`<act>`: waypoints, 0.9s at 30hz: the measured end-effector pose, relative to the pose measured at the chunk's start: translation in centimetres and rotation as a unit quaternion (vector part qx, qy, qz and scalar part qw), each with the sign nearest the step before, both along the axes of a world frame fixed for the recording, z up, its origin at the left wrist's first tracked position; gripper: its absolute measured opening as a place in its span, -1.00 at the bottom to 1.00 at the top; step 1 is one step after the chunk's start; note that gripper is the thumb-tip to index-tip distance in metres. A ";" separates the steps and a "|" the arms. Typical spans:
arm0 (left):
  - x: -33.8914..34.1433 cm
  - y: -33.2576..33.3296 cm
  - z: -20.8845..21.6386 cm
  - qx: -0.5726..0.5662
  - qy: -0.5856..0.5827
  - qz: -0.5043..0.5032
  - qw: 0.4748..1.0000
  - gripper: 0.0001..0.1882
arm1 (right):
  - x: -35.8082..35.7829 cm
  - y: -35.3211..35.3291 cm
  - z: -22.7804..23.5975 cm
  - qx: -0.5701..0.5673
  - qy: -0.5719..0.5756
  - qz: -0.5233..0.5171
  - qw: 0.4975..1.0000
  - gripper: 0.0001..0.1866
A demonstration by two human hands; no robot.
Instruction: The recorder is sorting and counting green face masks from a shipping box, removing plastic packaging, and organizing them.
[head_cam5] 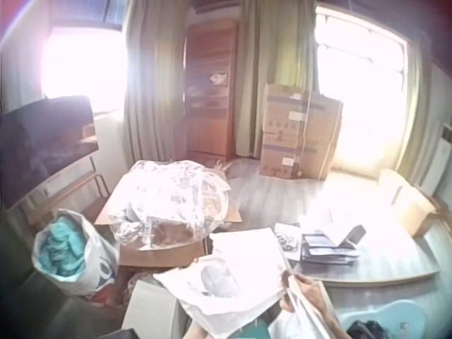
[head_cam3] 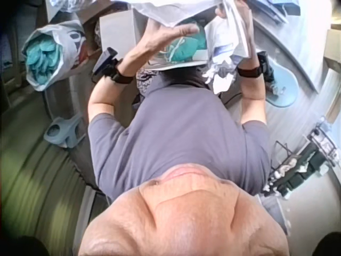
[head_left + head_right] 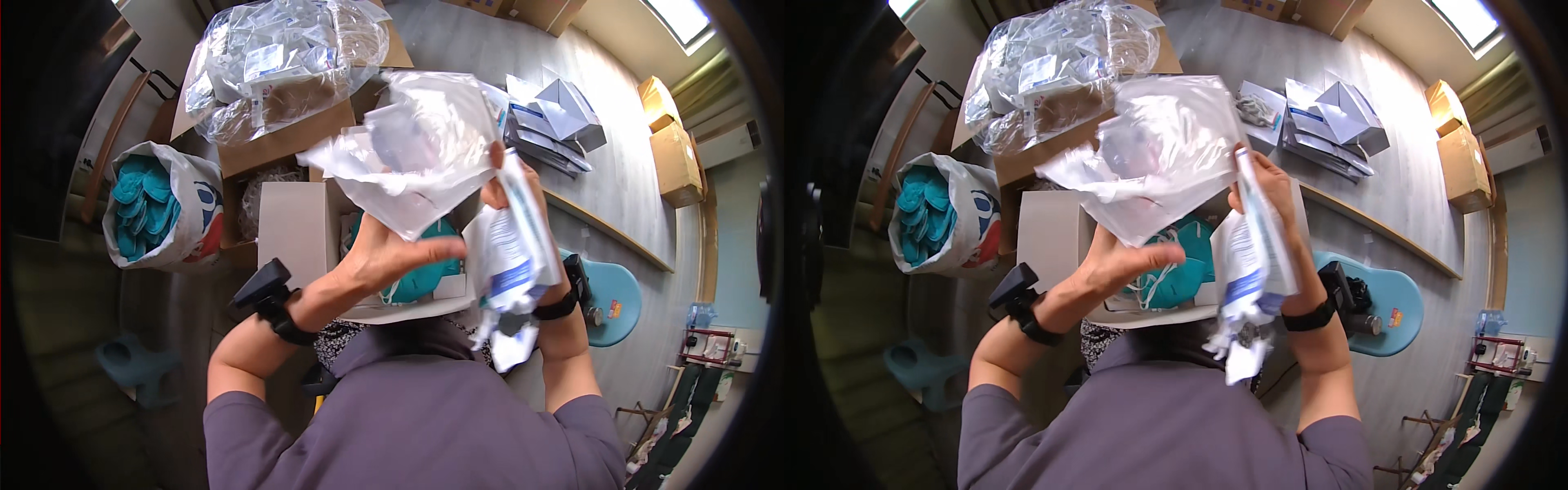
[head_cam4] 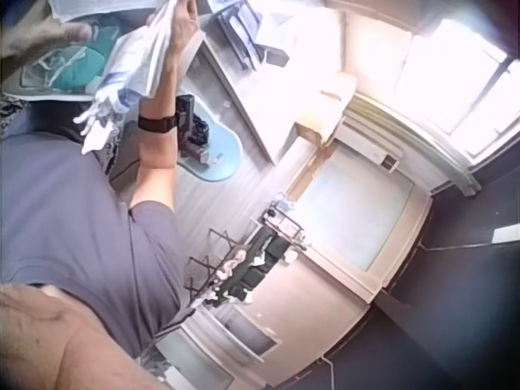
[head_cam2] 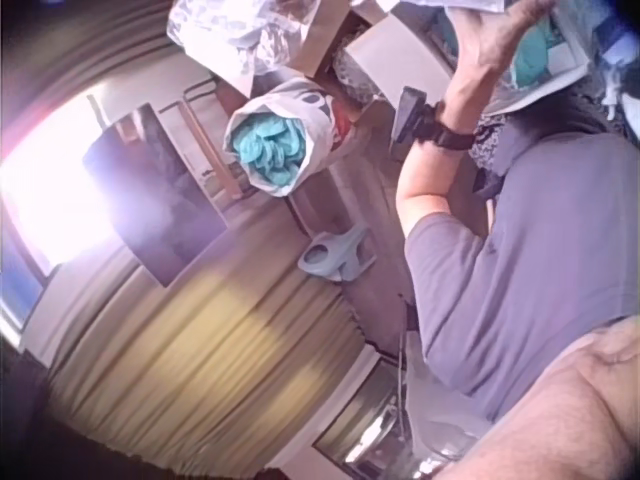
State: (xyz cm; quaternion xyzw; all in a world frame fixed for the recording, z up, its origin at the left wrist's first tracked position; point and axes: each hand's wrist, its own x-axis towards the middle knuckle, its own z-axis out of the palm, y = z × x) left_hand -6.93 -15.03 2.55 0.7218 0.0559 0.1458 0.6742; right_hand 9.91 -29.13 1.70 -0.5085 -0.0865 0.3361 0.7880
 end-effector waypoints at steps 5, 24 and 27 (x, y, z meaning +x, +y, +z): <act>3.2 1.4 -1.1 -0.259 -0.022 0.252 0.932 -0.55 | -0.5 1.7 -2.9 -0.060 -0.057 0.015 0.996 -0.63; 4.1 3.2 -0.3 0.424 -0.218 -0.030 0.879 -0.45 | -2.5 1.0 -7.2 0.226 0.007 0.107 0.968 -0.54; 4.8 8.0 -0.2 0.239 -0.123 0.038 0.962 -0.70 | -1.7 3.5 -5.3 0.029 0.202 0.027 0.979 -0.58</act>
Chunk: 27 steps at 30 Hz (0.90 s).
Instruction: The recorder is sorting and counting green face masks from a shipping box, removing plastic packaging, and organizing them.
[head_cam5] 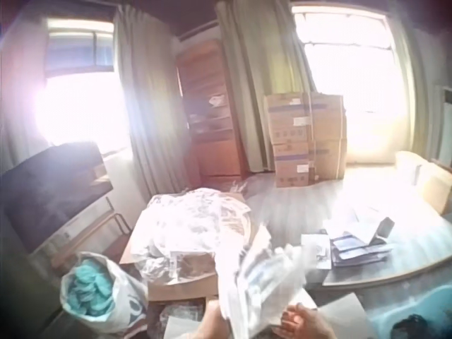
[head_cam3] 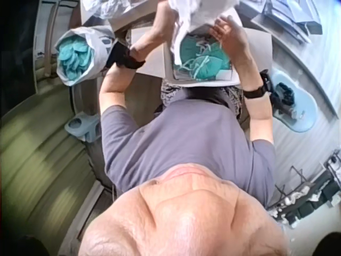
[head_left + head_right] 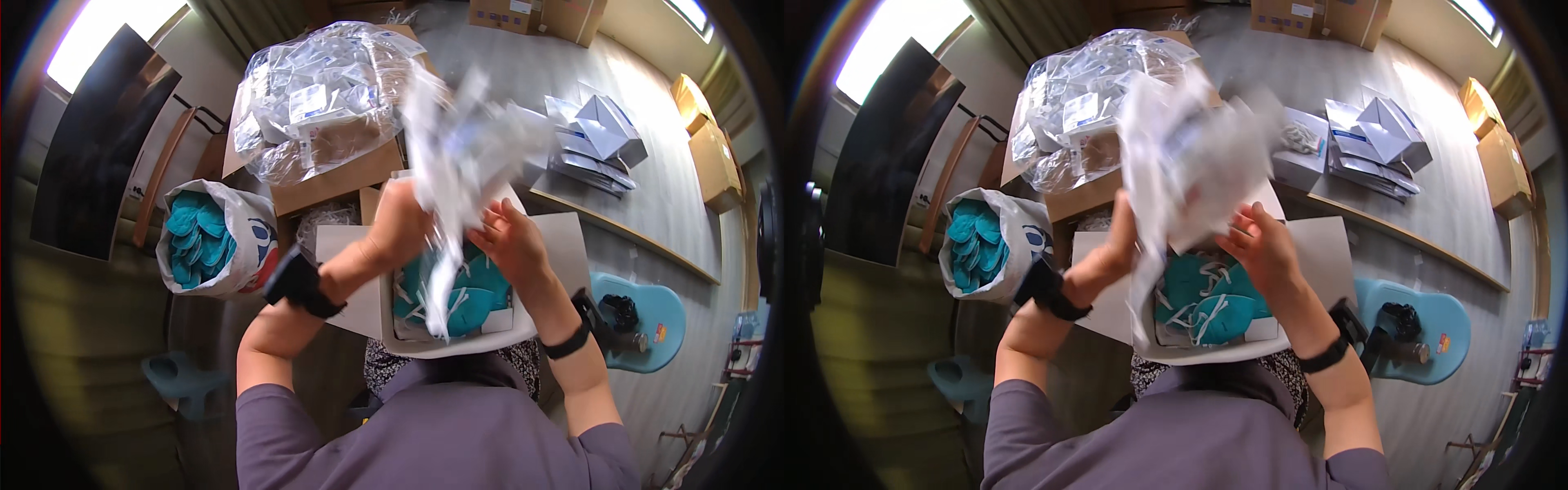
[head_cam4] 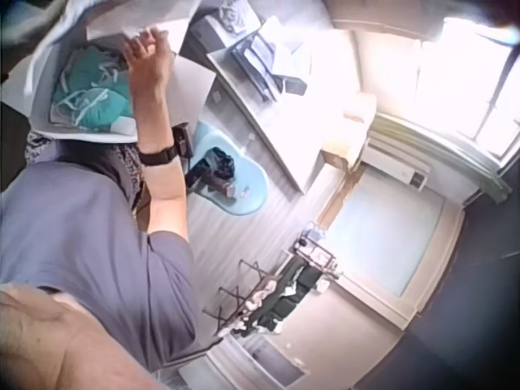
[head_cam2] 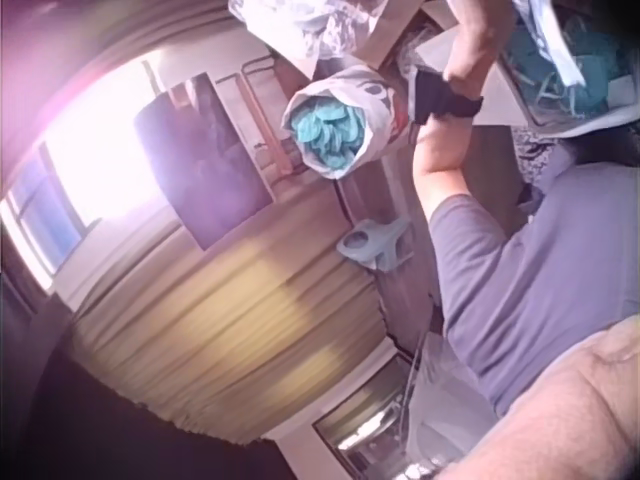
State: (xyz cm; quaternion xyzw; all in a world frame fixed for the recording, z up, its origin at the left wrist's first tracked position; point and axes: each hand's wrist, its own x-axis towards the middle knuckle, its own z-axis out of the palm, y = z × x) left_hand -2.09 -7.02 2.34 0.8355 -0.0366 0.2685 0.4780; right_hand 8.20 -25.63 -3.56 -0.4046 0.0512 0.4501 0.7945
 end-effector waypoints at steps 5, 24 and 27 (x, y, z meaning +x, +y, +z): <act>1.9 13.2 -0.7 0.093 -0.002 0.255 0.962 -0.80 | -1.8 -2.7 2.8 -0.124 -0.410 0.240 0.871 -0.70; 12.3 47.2 -17.8 0.046 0.723 0.222 0.652 -0.40 | -3.3 2.4 -1.1 -0.340 -0.467 0.462 0.673 -0.68; 14.0 46.2 -18.3 0.047 0.762 0.150 0.628 -0.30 | -2.6 3.1 -1.0 -0.360 -0.444 0.453 0.684 -0.69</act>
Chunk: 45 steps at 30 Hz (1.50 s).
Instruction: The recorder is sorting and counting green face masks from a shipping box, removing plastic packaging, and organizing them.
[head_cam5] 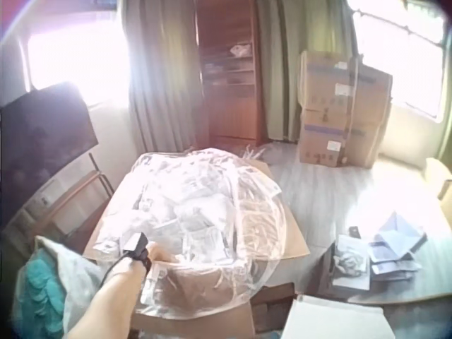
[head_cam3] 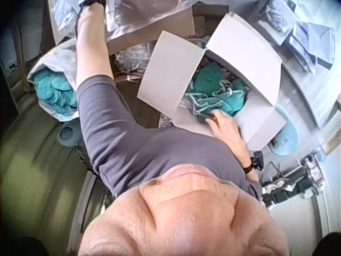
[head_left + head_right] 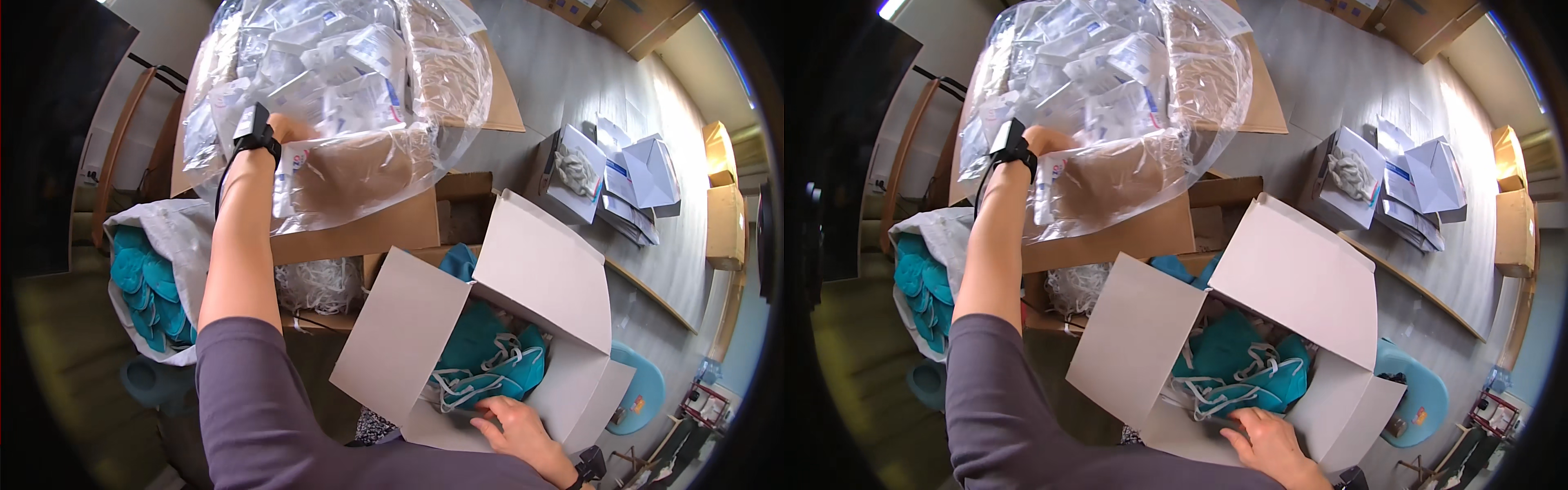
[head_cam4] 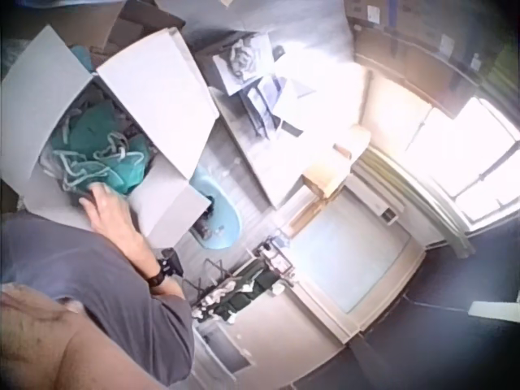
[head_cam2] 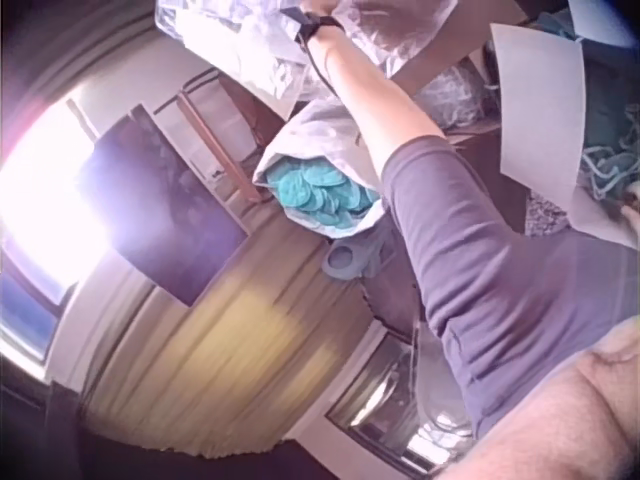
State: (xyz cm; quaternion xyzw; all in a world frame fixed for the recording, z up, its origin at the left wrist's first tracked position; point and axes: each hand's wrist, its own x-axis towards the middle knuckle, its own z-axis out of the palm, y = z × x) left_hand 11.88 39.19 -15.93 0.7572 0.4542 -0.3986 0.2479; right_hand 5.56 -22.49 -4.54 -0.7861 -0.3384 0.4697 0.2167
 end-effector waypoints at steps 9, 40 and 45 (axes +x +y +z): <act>-4.0 4.8 -4.4 0.003 -0.024 -0.192 0.981 -0.42 | -0.2 0.4 0.4 0.019 0.012 0.052 0.998 -0.73; -7.4 2.1 -2.3 0.169 -0.261 -0.030 0.950 -0.45 | -3.0 -0.2 0.0 0.017 -0.037 0.058 0.997 -0.74; -5.1 1.7 -4.2 0.210 -0.152 -0.043 0.965 -0.49 | -2.7 0.5 0.2 0.000 -0.024 0.042 0.999 -0.74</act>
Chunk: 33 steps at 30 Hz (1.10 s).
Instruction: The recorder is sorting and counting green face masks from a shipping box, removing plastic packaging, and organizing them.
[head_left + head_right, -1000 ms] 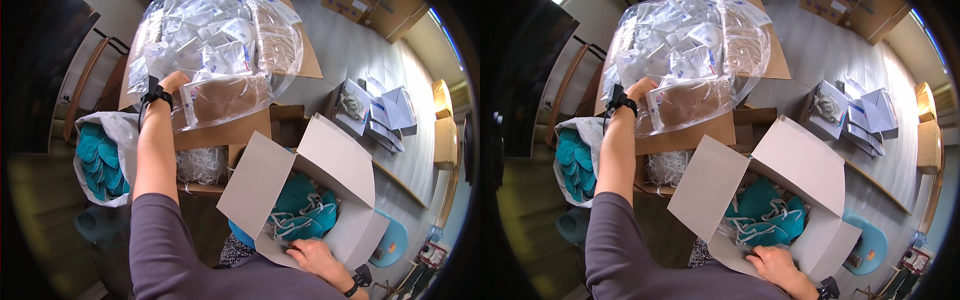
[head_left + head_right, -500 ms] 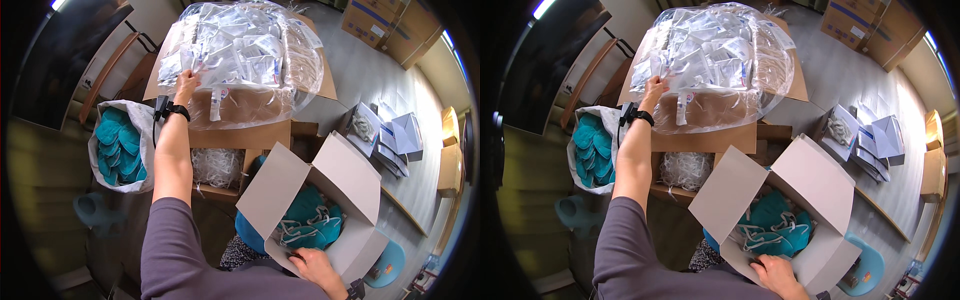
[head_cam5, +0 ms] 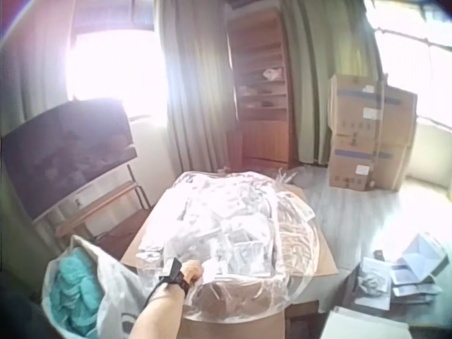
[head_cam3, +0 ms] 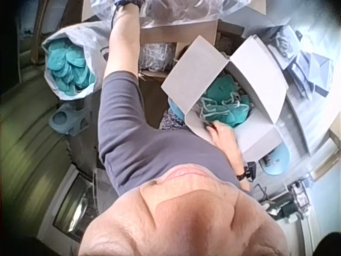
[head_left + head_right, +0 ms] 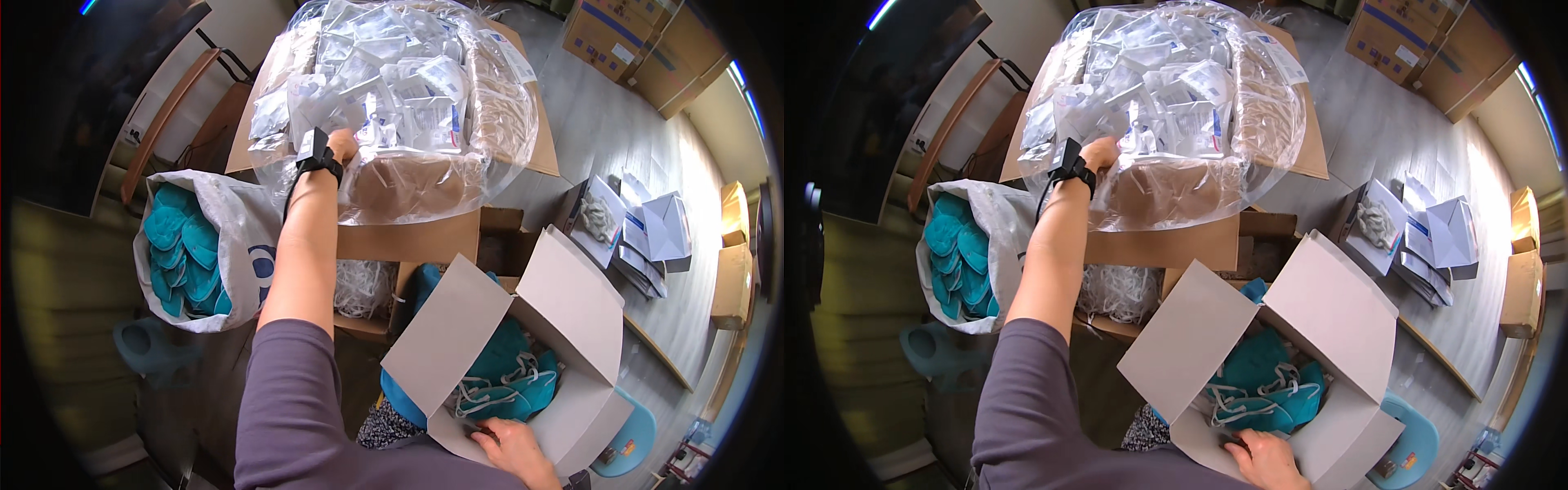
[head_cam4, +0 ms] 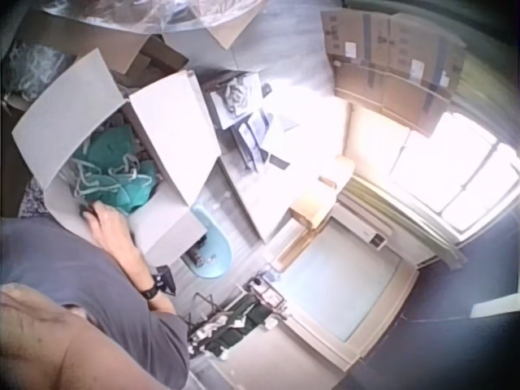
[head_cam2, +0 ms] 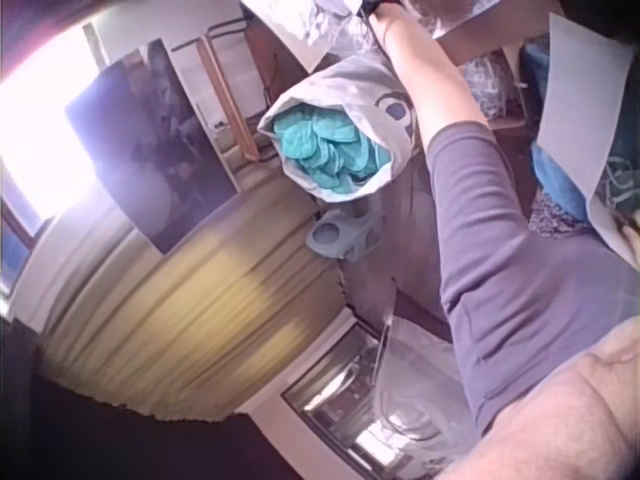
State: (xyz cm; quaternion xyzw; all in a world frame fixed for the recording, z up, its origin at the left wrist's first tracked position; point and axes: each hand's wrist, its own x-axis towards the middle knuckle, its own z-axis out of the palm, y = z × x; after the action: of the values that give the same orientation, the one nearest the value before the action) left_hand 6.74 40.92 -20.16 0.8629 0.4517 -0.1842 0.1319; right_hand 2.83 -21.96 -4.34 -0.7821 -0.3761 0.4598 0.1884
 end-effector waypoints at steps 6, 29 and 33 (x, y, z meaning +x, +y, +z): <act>-0.6 4.9 -7.3 0.062 0.067 -0.119 0.989 -0.70 | 0.6 -0.6 -0.5 -0.005 -0.019 0.010 1.000 -0.74; -7.3 1.2 2.2 -0.096 -0.495 0.077 0.860 -0.68 | -0.6 -2.3 -0.3 0.047 -0.058 0.049 0.996 -0.84; -6.3 0.8 2.3 0.008 -0.507 0.079 0.858 -0.63 | -1.2 -3.2 -1.3 0.138 -0.120 0.076 0.980 -0.82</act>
State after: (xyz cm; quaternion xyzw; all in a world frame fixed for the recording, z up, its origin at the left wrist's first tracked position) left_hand 0.41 41.75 -17.90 0.7995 0.3906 0.2929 0.3501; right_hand 1.68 -25.18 -5.63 -0.7669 -0.5143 0.3197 0.2124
